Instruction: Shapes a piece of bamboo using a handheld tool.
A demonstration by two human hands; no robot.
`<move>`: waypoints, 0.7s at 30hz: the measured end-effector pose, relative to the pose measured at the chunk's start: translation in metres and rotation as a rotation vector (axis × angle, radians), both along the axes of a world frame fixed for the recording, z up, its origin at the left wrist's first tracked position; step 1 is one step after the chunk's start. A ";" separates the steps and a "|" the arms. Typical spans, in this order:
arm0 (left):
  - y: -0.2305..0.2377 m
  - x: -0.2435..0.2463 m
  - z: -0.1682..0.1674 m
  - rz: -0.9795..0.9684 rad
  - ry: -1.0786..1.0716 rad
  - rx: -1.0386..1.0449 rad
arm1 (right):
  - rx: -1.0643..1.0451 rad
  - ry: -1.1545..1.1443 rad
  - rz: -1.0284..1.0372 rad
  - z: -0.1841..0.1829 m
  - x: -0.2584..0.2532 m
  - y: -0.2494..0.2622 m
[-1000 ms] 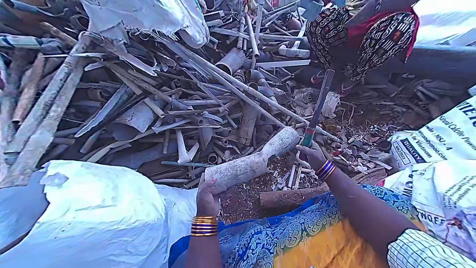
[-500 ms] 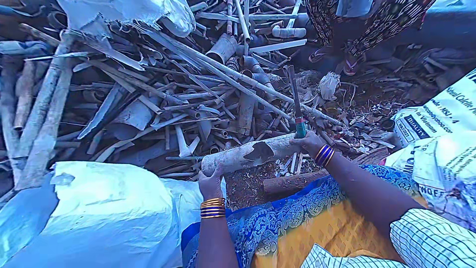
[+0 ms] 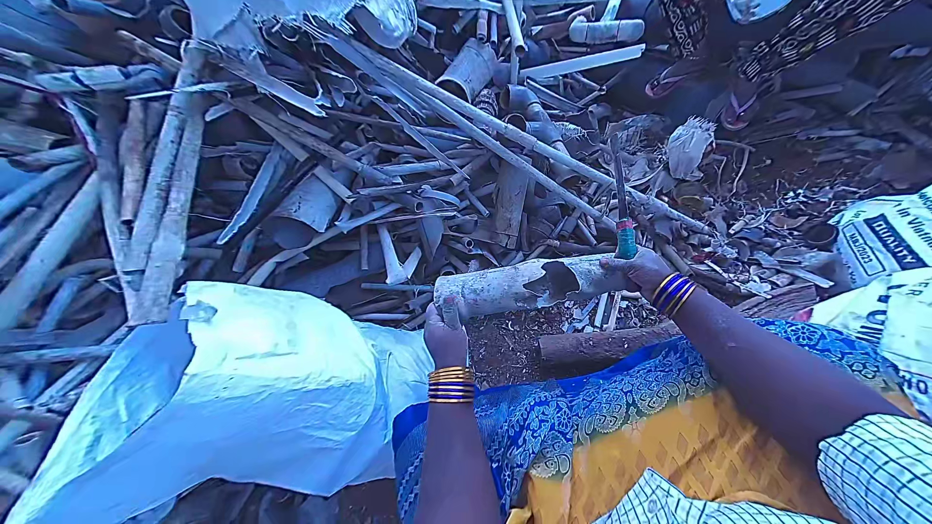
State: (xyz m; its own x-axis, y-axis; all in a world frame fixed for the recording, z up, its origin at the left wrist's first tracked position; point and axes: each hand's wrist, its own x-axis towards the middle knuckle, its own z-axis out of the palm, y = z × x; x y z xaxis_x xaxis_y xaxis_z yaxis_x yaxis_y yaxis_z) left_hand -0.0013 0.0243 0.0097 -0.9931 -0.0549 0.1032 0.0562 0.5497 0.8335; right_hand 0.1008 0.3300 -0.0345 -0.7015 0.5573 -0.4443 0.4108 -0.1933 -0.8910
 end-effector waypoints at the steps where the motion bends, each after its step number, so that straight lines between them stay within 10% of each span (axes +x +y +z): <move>1: 0.001 0.001 0.001 0.023 0.045 -0.031 | -0.017 0.003 -0.019 -0.002 -0.001 -0.003; 10: 0.017 0.004 -0.007 -0.114 0.051 0.953 | -0.543 0.093 -0.059 0.000 0.005 -0.056; 21: -0.023 0.004 -0.004 -0.614 -0.460 0.890 | 0.299 0.115 -0.246 0.009 -0.006 0.025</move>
